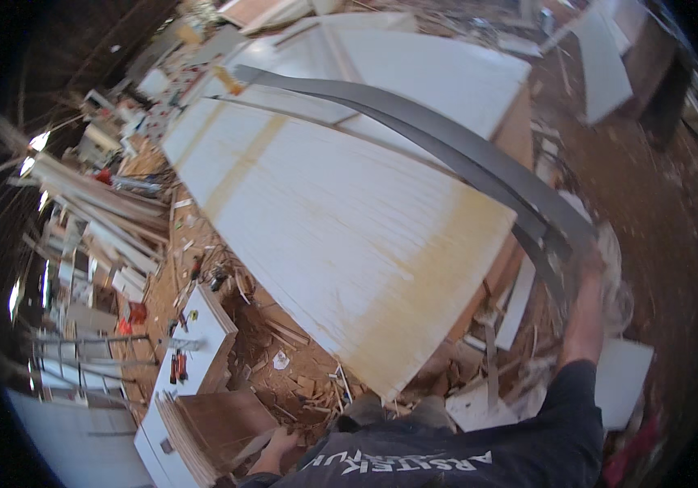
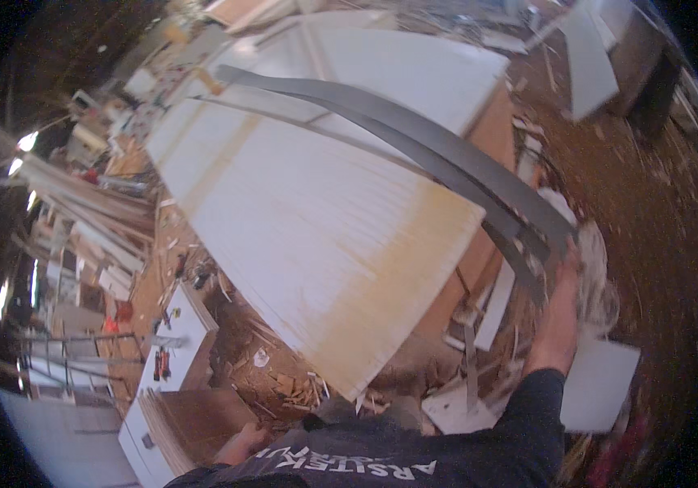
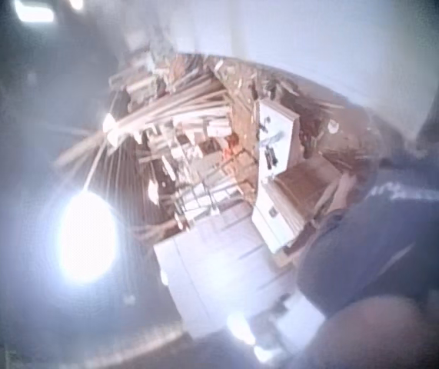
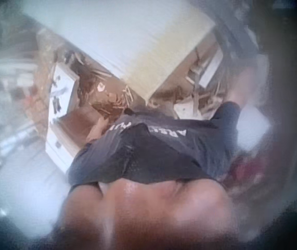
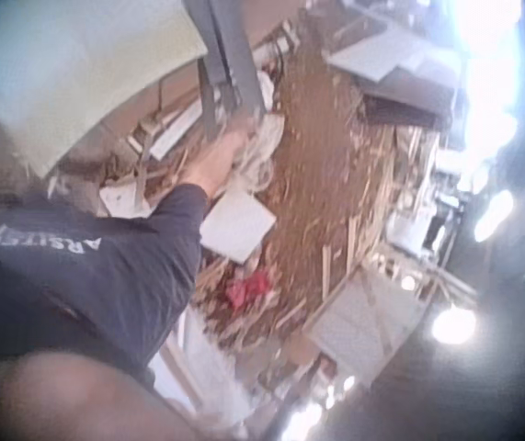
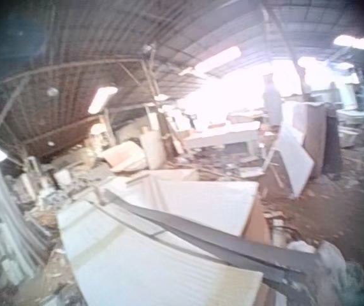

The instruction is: The person applies liquid adhesive from a bottle onto a white wooden panel, spreads it using a small handheld applicator, and then presses a long gray laminate strip onto the edge of the panel.

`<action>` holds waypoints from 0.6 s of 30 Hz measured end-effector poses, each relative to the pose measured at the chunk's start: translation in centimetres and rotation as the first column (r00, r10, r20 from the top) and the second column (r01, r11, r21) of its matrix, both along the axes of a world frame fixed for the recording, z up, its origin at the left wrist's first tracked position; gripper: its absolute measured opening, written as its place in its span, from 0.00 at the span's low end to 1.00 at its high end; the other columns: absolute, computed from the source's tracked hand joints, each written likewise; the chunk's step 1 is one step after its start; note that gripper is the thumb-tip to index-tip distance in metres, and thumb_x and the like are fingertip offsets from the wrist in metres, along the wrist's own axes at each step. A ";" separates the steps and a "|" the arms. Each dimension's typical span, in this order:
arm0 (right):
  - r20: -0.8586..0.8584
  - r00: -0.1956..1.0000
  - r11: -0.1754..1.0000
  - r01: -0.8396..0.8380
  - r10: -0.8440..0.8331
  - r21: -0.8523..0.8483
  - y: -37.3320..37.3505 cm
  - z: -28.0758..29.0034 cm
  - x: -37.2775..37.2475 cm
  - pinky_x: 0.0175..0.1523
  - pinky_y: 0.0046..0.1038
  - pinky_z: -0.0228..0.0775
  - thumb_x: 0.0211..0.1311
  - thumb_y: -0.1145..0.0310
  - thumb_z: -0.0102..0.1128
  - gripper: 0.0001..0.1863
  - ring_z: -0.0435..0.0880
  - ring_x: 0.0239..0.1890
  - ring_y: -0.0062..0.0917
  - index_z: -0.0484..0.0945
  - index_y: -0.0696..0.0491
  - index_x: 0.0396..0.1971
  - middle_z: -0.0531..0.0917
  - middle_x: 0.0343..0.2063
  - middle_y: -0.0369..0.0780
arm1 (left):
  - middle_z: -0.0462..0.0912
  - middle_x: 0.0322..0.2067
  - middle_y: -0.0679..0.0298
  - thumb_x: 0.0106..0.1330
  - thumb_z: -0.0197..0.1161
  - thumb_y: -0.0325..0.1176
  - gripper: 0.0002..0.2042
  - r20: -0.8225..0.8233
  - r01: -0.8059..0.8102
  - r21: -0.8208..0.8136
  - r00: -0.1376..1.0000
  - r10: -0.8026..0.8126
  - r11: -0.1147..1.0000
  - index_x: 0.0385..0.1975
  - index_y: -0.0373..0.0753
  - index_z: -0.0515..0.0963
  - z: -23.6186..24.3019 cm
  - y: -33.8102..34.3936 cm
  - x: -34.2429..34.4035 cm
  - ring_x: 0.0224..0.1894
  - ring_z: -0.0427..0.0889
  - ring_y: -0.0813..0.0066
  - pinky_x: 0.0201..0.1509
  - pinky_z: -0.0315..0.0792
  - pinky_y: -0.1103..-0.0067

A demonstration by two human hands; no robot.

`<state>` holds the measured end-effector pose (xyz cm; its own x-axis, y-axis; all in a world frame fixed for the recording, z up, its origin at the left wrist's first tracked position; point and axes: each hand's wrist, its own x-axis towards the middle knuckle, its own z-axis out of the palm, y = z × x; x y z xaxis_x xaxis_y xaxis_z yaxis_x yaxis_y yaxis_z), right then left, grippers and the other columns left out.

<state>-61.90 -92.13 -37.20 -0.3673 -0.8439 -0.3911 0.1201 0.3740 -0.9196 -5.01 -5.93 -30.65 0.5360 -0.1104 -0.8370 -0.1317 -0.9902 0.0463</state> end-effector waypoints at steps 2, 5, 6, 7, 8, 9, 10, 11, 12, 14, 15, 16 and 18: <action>0.364 0.903 0.973 0.222 -0.229 0.061 -0.9 0.4 4.0 0.49 0.31 0.76 0.65 0.58 0.63 0.22 0.78 0.52 0.28 0.77 0.52 0.56 0.79 0.55 0.39 | 0.80 0.54 0.41 0.64 0.59 0.50 0.29 0.016 -0.016 -0.002 1.000 0.016 1.000 0.57 0.32 0.77 5.5 1.3 -5.5 0.59 0.77 0.45 0.62 0.71 0.63; 0.513 0.788 0.931 0.356 -0.342 0.074 -2.1 0.7 3.5 0.40 0.25 0.78 0.66 0.57 0.65 0.19 0.80 0.43 0.24 0.80 0.56 0.48 0.81 0.47 0.41 | 0.81 0.51 0.40 0.65 0.60 0.52 0.29 0.071 0.046 -0.035 0.997 -0.044 0.998 0.55 0.31 0.78 4.8 2.0 -7.7 0.59 0.78 0.44 0.61 0.71 0.63; 0.566 0.753 0.919 0.393 -0.336 0.024 -3.6 1.8 1.8 0.39 0.25 0.79 0.67 0.58 0.65 0.19 0.80 0.40 0.24 0.79 0.57 0.47 0.81 0.44 0.41 | 0.82 0.50 0.40 0.65 0.60 0.52 0.29 0.099 0.092 -0.068 0.991 -0.086 0.993 0.54 0.31 0.78 2.9 1.0 -7.3 0.58 0.78 0.44 0.61 0.71 0.63; 0.589 0.777 0.950 0.308 -0.221 -0.049 -4.0 3.1 2.1 0.39 0.25 0.79 0.68 0.57 0.64 0.18 0.80 0.40 0.25 0.79 0.58 0.46 0.81 0.43 0.41 | 0.83 0.47 0.41 0.66 0.61 0.50 0.27 0.201 0.146 -0.128 0.973 -0.118 0.981 0.53 0.32 0.79 2.2 0.0 -7.1 0.56 0.80 0.47 0.59 0.73 0.64; 0.589 0.800 0.974 0.208 -0.112 -0.096 -2.3 3.6 3.2 0.40 0.25 0.80 0.69 0.57 0.63 0.18 0.80 0.39 0.25 0.79 0.58 0.44 0.81 0.41 0.41 | 0.85 0.45 0.42 0.66 0.62 0.48 0.24 0.287 0.189 -0.153 0.948 -0.139 0.970 0.52 0.32 0.79 3.7 -1.1 -7.7 0.53 0.83 0.50 0.57 0.74 0.65; 0.578 0.816 0.979 0.115 0.005 -0.170 -1.6 5.9 3.6 0.41 0.26 0.80 0.70 0.57 0.62 0.18 0.80 0.38 0.25 0.78 0.59 0.43 0.81 0.40 0.41 | 0.85 0.41 0.46 0.67 0.62 0.44 0.21 0.314 0.117 -0.316 0.949 -0.013 0.941 0.50 0.32 0.79 5.4 -4.5 -7.9 0.48 0.84 0.56 0.53 0.76 0.67; 0.482 0.873 0.957 0.077 0.070 -0.279 -0.7 9.3 5.4 0.42 0.25 0.80 0.71 0.57 0.61 0.18 0.80 0.38 0.25 0.78 0.59 0.43 0.81 0.40 0.41 | 0.86 0.37 0.49 0.67 0.63 0.40 0.18 0.329 0.053 -0.474 0.937 0.121 0.879 0.48 0.32 0.80 7.8 -8.4 -7.7 0.43 0.86 0.61 0.49 0.77 0.69; 0.377 0.918 0.925 0.037 0.118 -0.379 0.3 12.8 7.2 0.42 0.25 0.80 0.71 0.56 0.60 0.18 0.80 0.38 0.25 0.79 0.58 0.43 0.81 0.40 0.41 | 0.85 0.32 0.56 0.68 0.63 0.35 0.13 0.476 0.192 -0.582 0.869 0.139 0.790 0.44 0.31 0.79 9.6 -12.0 -6.8 0.34 0.84 0.71 0.41 0.77 0.74; 0.304 0.942 0.883 0.019 0.141 -0.468 0.9 16.9 8.0 0.43 0.25 0.79 0.72 0.56 0.58 0.18 0.80 0.39 0.26 0.79 0.58 0.43 0.81 0.40 0.42 | 0.82 0.27 0.62 0.69 0.62 0.35 0.11 0.369 0.058 -0.667 0.892 0.262 0.743 0.39 0.31 0.79 10.7 -15.2 -5.2 0.30 0.81 0.74 0.37 0.75 0.76; 0.152 0.980 0.789 -0.007 0.127 -0.615 2.2 23.7 8.7 0.45 0.26 0.78 0.72 0.55 0.58 0.18 0.80 0.40 0.28 0.78 0.58 0.45 0.80 0.41 0.42 | 0.79 0.25 0.66 0.71 0.61 0.36 0.11 0.226 0.079 -0.853 0.947 0.230 0.516 0.39 0.32 0.79 11.4 -23.1 -1.6 0.29 0.78 0.82 0.33 0.72 0.81; 0.069 0.991 0.748 -0.040 0.115 -0.663 3.6 26.5 8.3 0.46 0.27 0.78 0.71 0.55 0.58 0.19 0.79 0.41 0.28 0.77 0.58 0.46 0.80 0.42 0.43 | 0.81 0.28 0.66 0.72 0.61 0.37 0.13 0.054 -0.012 -0.904 0.988 0.143 0.427 0.42 0.31 0.79 12.5 -28.0 -0.6 0.31 0.78 0.82 0.34 0.73 0.80; -0.014 0.995 0.712 -0.078 0.095 -0.697 5.1 29.1 8.3 0.47 0.27 0.77 0.71 0.56 0.59 0.19 0.79 0.42 0.29 0.77 0.58 0.47 0.79 0.43 0.43 | 0.82 0.33 0.66 0.73 0.61 0.40 0.15 -0.070 -0.112 -0.952 0.986 0.153 0.283 0.45 0.31 0.79 13.3 -33.1 -0.9 0.32 0.78 0.81 0.35 0.74 0.81; -0.179 0.982 0.663 -0.169 0.053 -0.729 10.1 33.2 7.4 0.48 0.29 0.76 0.69 0.56 0.60 0.20 0.78 0.44 0.30 0.75 0.58 0.48 0.78 0.45 0.44 | 0.83 0.40 0.64 0.73 0.59 0.50 0.22 -0.413 -0.389 -0.892 0.908 -0.069 0.230 0.47 0.33 0.78 15.6 -42.6 0.0 0.35 0.81 0.78 0.39 0.76 0.83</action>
